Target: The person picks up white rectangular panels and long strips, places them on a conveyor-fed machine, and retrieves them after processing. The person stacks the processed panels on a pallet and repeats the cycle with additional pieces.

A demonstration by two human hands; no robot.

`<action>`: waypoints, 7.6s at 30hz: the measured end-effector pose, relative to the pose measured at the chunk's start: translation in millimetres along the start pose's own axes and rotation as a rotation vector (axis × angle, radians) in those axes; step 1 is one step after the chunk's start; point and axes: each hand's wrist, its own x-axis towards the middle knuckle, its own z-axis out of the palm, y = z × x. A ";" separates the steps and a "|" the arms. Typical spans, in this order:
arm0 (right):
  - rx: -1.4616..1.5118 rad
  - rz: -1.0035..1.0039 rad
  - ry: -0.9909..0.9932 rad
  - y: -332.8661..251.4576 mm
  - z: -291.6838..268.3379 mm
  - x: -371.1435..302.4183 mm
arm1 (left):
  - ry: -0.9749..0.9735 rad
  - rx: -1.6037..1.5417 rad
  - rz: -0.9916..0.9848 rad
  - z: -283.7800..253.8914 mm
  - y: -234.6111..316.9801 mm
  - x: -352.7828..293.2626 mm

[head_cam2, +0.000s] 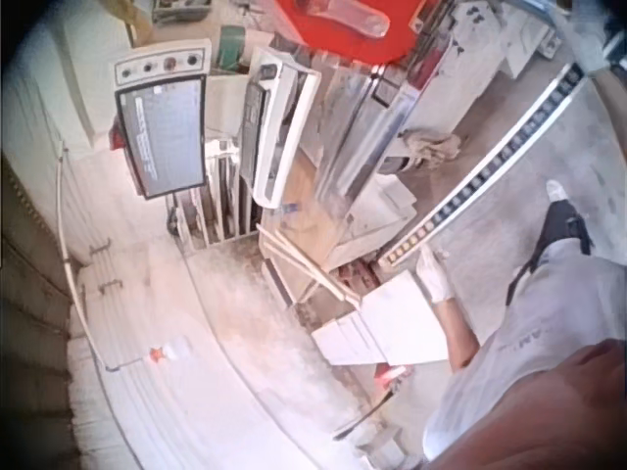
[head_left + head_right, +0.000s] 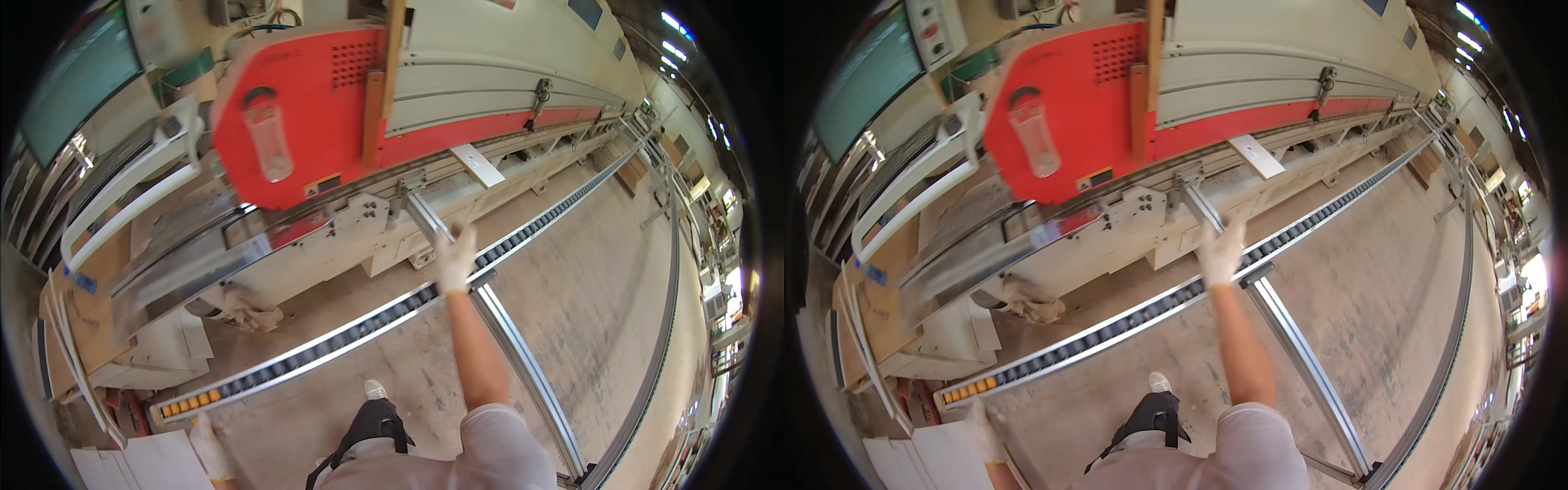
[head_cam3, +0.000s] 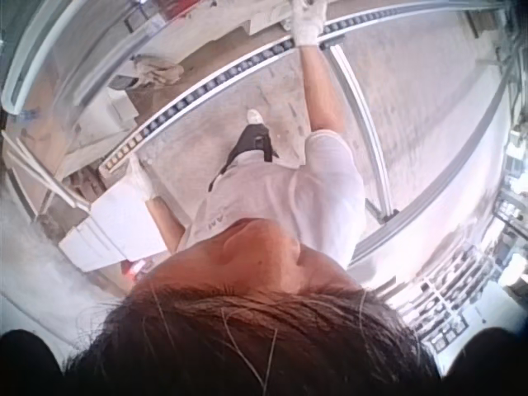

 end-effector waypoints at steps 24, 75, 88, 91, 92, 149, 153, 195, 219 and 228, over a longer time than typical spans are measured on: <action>0.021 -1.567 -2.200 -376.8 -6.7 -927.2 | 0.637 -0.335 -0.807 -424.5 -369.9 -368.3; -0.136 0.412 -1.431 -758.9 162.2 -1798.6 | 0.079 1.046 -0.416 -1196.8 -1094.5 221.4; -0.458 0.389 -1.425 -683.3 78.2 -1777.1 | -0.254 -0.209 -0.762 -1240.4 -1010.4 70.4; -0.514 0.426 -1.431 -682.2 46.0 -1719.8 | -0.109 -0.261 -0.722 -1220.4 -961.8 44.1; -0.502 0.447 -1.413 -679.8 32.2 -1694.8 | -0.057 -0.249 -0.696 -1215.0 -942.2 35.7; -0.030 0.412 -1.133 -497.6 145.7 -628.6 | -0.592 -0.503 -0.242 -321.5 -133.2 530.0; -0.049 0.465 -1.133 -502.8 165.4 -623.2 | -0.540 0.043 -0.034 -306.5 -121.1 578.7; -0.110 -0.484 -1.345 -740.3 434.5 -837.0 | 0.616 -0.629 -0.349 -680.0 -315.3 171.7; -0.135 -0.375 -1.472 -721.0 407.6 -869.1 | 0.660 -0.509 -0.464 -683.1 -318.3 146.6; -0.359 -0.613 -1.461 -772.1 433.7 -902.4 | 0.606 -0.525 -0.421 -679.4 -319.5 149.6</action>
